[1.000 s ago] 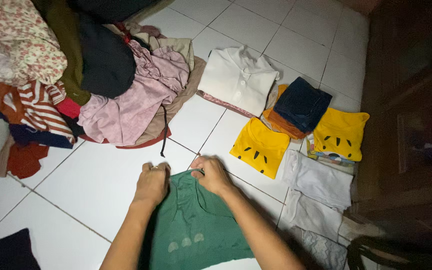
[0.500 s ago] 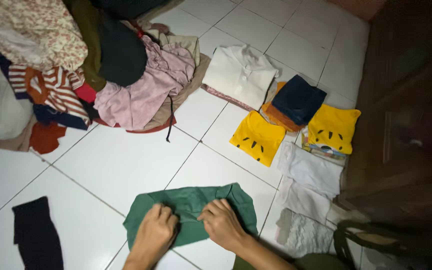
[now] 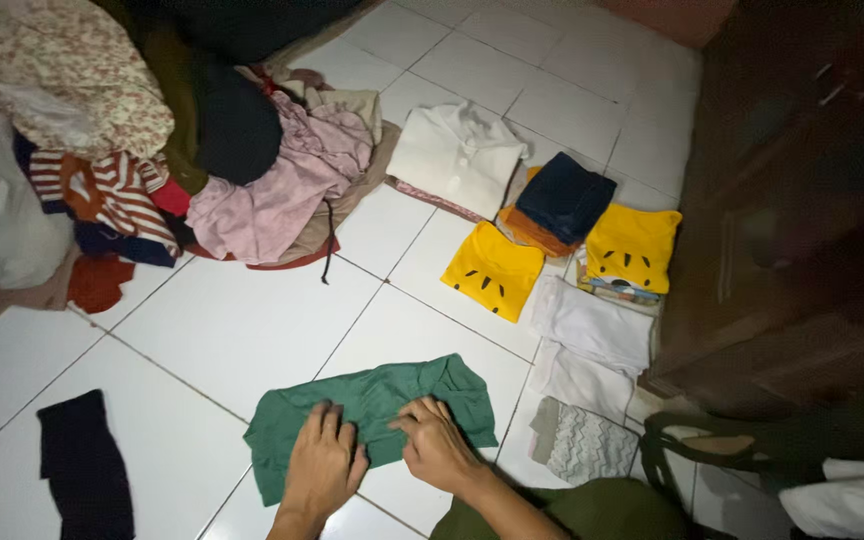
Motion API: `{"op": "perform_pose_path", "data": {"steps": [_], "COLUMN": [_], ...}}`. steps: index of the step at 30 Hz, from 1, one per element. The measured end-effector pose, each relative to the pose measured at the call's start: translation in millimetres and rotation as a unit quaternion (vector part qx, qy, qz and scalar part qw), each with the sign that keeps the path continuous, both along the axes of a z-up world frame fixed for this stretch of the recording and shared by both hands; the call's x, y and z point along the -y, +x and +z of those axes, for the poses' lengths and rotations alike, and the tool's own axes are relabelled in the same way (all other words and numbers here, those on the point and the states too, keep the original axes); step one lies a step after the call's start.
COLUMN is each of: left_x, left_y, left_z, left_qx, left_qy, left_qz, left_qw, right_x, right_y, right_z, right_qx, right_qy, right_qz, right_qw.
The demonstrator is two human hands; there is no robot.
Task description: The person folds multiple garments on a tiled floor, including a yellow top, dark blue shorts, pink shorts, a white patterned cloth, a green shirt, and a striped shirt. Each item is smoothed, folded into a compact rectangle, and placed into a growing stack.
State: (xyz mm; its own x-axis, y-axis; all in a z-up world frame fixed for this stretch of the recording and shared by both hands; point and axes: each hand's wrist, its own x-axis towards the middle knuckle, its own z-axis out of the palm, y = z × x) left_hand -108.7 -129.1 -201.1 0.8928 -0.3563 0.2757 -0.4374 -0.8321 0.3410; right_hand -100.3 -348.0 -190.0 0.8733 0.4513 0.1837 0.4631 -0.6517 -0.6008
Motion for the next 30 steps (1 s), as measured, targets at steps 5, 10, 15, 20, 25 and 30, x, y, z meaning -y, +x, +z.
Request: {"op": "perform_pose_path", "data": {"steps": [5, 10, 15, 20, 25, 30], "left_x": [31, 73, 88, 93, 118, 128], "left_y": [10, 21, 16, 15, 17, 43], "left_z": [7, -4, -20, -27, -19, 2], "left_qx": [0.029, -0.021, -0.153, -0.058, -0.207, -0.345], "left_qy": [-0.070, -0.063, 0.044, 0.026, -0.100, -0.678], "left_qz": [0.047, 0.020, 0.003, 0.017, 0.069, 0.189], "left_qw": [0.996, 0.998, 0.987, 0.998, 0.971, 0.621], "right_x": [30, 70, 78, 91, 90, 45], "right_y": [4, 24, 27, 32, 40, 50], "right_z": [20, 23, -4, -35, -34, 14], "right_qx": [-0.036, -0.095, -0.201, -0.186, -0.461, -0.441], "right_qy": [-0.008, -0.088, -0.129, -0.144, 0.455, 0.563], "right_qz": [-0.260, -0.362, -0.345, -0.337, -0.380, -0.280], "right_qw": [0.965, 0.923, 0.908, 0.912, 0.660, 0.640]}}
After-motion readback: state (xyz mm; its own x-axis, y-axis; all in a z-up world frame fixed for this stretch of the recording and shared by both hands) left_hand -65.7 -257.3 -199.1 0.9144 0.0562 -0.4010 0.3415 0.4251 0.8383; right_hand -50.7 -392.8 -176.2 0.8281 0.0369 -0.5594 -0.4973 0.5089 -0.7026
